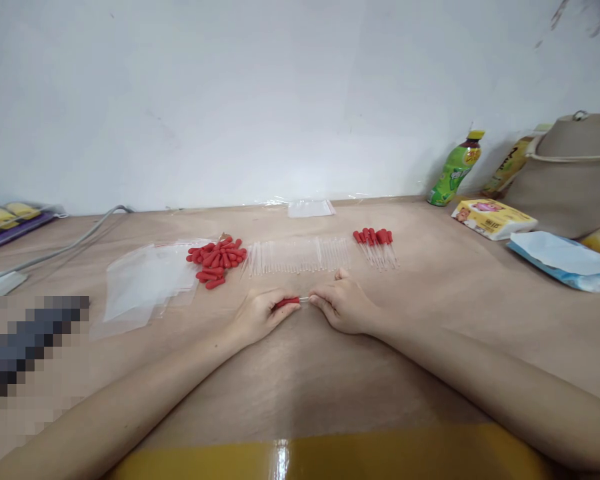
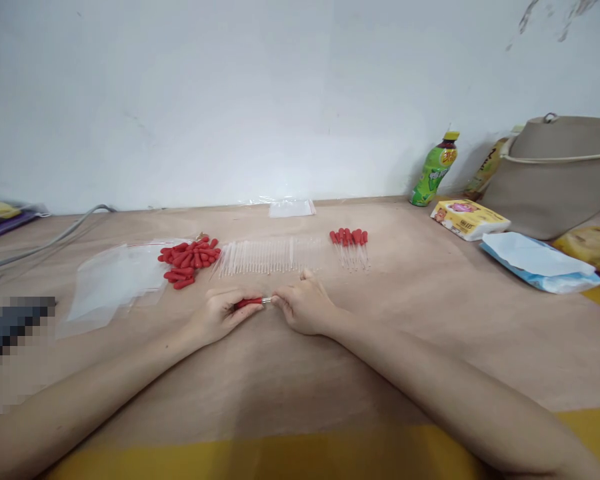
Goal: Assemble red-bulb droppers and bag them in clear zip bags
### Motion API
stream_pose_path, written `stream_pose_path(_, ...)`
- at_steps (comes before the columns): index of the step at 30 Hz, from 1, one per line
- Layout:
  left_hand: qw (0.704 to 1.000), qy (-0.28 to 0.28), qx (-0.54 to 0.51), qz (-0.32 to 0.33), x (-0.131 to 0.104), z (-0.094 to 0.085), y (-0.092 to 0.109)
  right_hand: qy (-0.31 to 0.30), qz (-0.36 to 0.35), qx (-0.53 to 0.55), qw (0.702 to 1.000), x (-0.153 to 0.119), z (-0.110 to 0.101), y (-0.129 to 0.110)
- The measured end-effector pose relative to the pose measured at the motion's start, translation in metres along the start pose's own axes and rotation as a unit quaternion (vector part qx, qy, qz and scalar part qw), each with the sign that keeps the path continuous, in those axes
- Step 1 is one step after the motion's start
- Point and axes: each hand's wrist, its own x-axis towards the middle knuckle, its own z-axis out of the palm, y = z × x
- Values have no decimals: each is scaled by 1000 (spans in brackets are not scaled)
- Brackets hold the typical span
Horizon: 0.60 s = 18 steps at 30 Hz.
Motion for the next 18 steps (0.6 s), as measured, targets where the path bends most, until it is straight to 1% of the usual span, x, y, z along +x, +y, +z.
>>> stream_pose_path(3,1000,-8,-15,-6,1,-1,0,-16,-1,3,1000,1,-4,1)
stream_pose_path(5,999,-12,-30,-13,2,-3,-1,-15,-8,-7,1000,2,-8,0)
stream_pose_path(8,999,6,-37,-10,3,-5,-5,7,-28,-37,999,2,-14,-2)
stream_pose_path(10,999,25,-35,-17,4,-6,-7,23,-22,-55,998,2,-17,-2)
stream_pose_path(12,998,35,-34,-35,4,-7,-8,41,20,-45,998,2,-21,3)
stream_pose_path(14,998,35,-29,-44,3,-7,-8,68,88,-5,994,3,-29,16)
stream_pose_path(16,999,23,-18,-39,4,-8,-8,96,174,31,980,5,-41,34)
stream_pose_path(18,999,10,-10,-33,4,-8,-7,100,284,32,953,9,-55,56)
